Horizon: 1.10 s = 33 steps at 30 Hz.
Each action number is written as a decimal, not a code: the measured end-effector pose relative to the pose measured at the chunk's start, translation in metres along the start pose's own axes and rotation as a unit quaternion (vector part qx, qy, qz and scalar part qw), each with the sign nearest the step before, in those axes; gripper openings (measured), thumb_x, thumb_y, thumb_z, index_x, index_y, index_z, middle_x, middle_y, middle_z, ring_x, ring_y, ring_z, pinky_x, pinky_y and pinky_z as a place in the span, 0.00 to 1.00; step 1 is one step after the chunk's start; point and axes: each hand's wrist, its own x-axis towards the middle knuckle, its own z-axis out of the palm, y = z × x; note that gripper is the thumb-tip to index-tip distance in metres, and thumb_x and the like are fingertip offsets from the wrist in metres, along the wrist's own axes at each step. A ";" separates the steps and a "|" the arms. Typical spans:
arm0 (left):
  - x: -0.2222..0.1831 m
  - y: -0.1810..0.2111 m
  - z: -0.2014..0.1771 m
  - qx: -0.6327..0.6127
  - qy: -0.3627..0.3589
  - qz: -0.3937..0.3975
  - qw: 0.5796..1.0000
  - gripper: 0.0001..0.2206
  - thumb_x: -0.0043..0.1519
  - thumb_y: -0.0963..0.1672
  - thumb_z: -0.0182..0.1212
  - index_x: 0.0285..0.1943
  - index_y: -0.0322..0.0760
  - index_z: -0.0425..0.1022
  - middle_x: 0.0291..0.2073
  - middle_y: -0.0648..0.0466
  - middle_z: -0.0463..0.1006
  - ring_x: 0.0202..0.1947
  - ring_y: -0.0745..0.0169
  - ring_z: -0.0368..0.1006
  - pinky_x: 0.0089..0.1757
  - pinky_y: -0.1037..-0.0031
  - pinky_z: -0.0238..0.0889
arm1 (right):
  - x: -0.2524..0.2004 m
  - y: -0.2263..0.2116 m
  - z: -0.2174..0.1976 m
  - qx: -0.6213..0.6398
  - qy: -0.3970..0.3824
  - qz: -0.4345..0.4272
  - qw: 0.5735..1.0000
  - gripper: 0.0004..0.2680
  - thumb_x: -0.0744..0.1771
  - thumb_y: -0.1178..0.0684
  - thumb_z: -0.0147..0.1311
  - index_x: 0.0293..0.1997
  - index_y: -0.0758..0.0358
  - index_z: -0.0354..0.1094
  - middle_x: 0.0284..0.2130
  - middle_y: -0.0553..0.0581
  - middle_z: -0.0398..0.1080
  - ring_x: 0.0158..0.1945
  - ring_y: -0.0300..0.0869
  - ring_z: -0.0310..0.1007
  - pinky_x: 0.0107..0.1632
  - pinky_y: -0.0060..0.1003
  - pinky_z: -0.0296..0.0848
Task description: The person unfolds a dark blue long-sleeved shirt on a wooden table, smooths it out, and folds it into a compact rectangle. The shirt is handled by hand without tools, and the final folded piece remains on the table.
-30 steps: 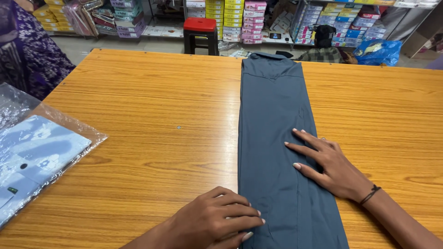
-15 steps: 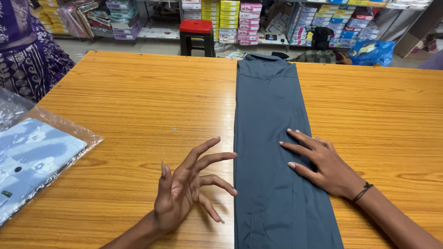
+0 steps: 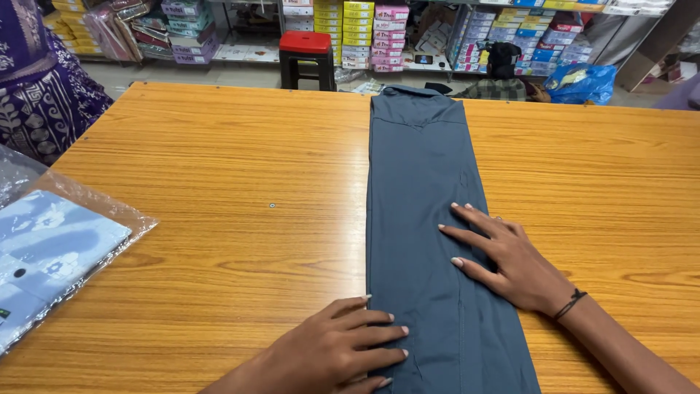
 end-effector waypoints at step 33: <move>-0.016 -0.009 0.037 0.040 -0.022 0.108 0.993 0.17 0.70 0.46 0.50 0.65 0.42 0.77 0.75 0.62 0.66 0.73 0.66 0.63 0.72 0.56 0.53 | -0.002 -0.048 -0.014 -0.001 -0.100 -0.076 0.992 0.26 0.68 0.33 0.43 0.77 0.42 0.48 0.77 0.50 0.42 0.79 0.48 0.34 0.72 0.51 0.38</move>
